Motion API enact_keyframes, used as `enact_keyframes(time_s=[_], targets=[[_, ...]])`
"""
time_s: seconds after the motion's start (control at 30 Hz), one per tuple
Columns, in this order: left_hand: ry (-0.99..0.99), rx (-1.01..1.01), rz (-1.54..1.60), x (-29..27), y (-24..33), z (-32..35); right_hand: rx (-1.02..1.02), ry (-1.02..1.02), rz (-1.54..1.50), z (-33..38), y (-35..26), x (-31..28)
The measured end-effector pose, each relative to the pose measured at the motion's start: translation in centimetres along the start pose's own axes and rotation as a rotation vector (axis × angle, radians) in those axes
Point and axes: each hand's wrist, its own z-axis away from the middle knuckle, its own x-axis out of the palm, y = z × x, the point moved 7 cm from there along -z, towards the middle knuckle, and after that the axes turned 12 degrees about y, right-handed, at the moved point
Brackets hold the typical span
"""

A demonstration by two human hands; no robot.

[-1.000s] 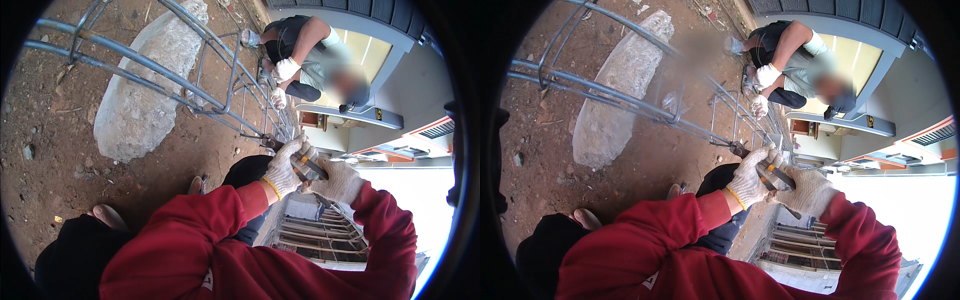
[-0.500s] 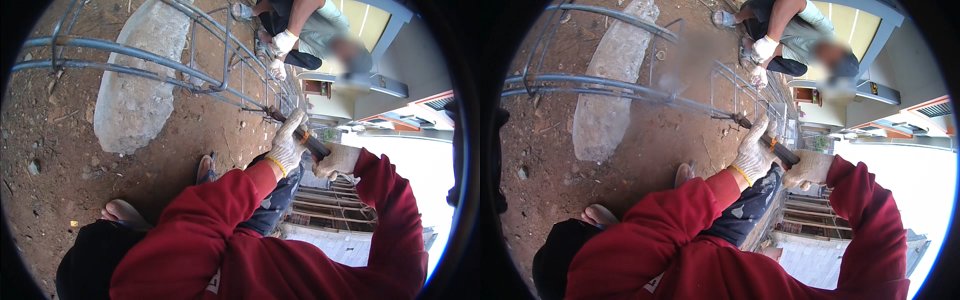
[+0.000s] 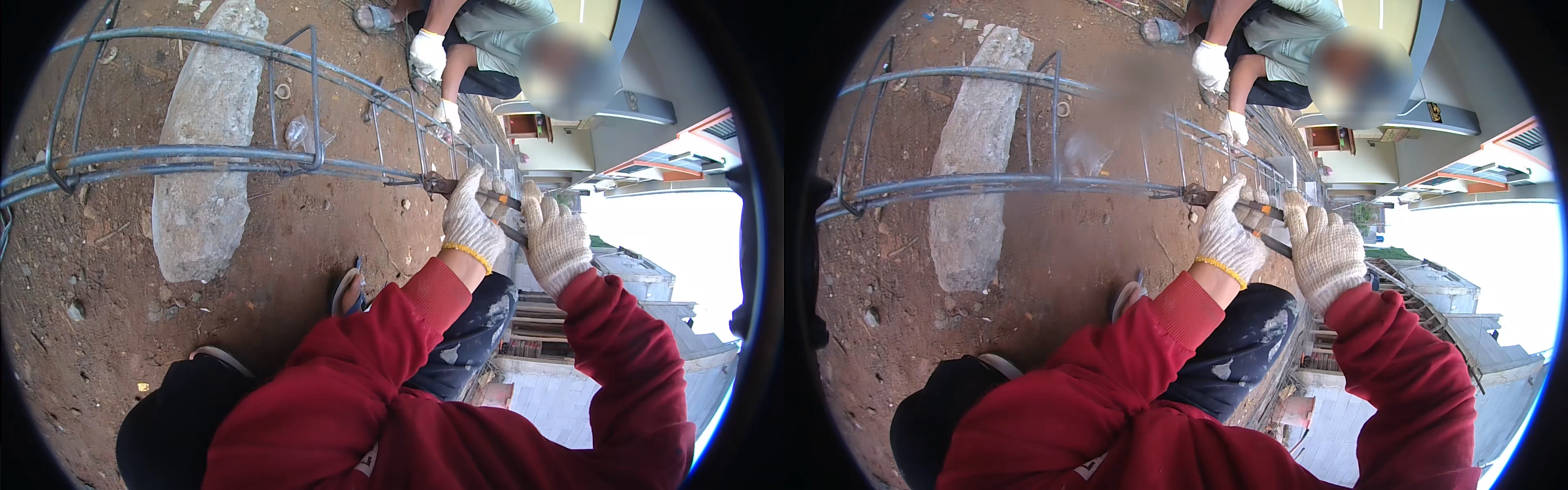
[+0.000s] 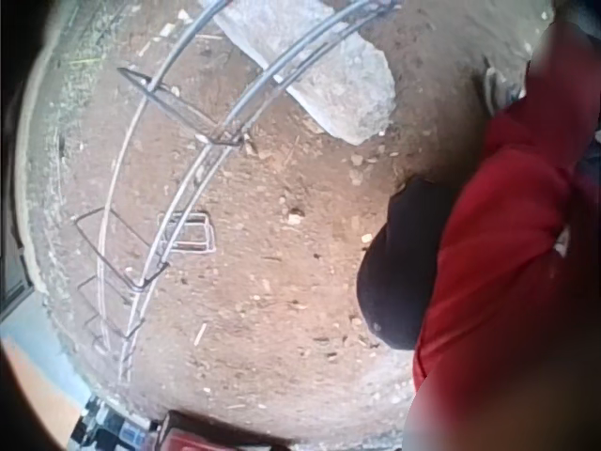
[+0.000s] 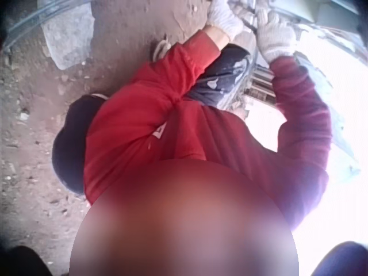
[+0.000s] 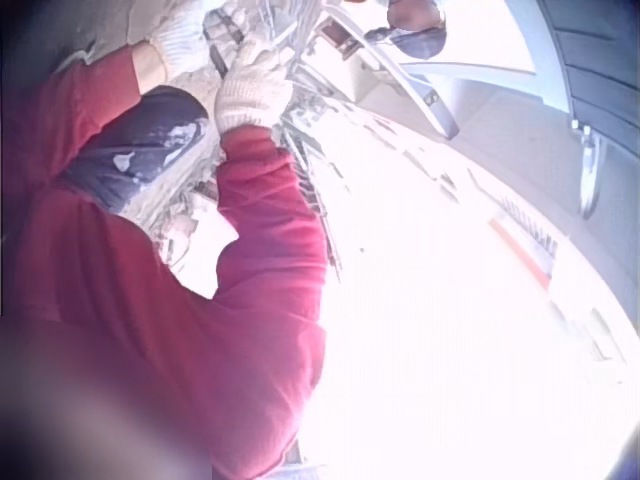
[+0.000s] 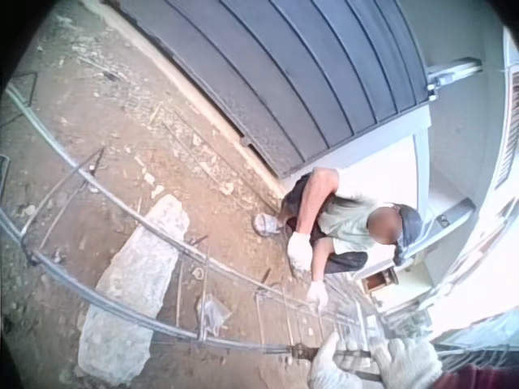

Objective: The person ties wire around intersections of a rebar cage using pliers. They repeatedly wrap and twist wire at multiple joints while another worker assists nearby.

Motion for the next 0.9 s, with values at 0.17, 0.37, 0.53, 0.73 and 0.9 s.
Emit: enact_keyframes(time_s=[0.17,0.37,0.53,0.73,0.9], targets=[[-0.357,-0.015,0.045,-0.7,0.2,0.1,0.521,-1.566,-1.827,4.0,-2.8,6.5],[-0.248,0.053,-0.257,-2.7,0.6,-1.6,0.417,-1.352,-1.773,5.8,-3.4,12.4],[0.132,0.311,-0.359,-7.1,1.5,-4.0,0.059,-0.455,-1.176,2.6,-2.7,13.3],[0.432,0.339,-0.469,-14.5,3.5,-6.7,-0.04,-0.555,-0.898,3.2,-7.8,17.9],[0.061,0.249,-1.7,-14.0,2.5,-3.8,-0.265,-0.552,-0.92,-0.5,-12.9,21.4]])
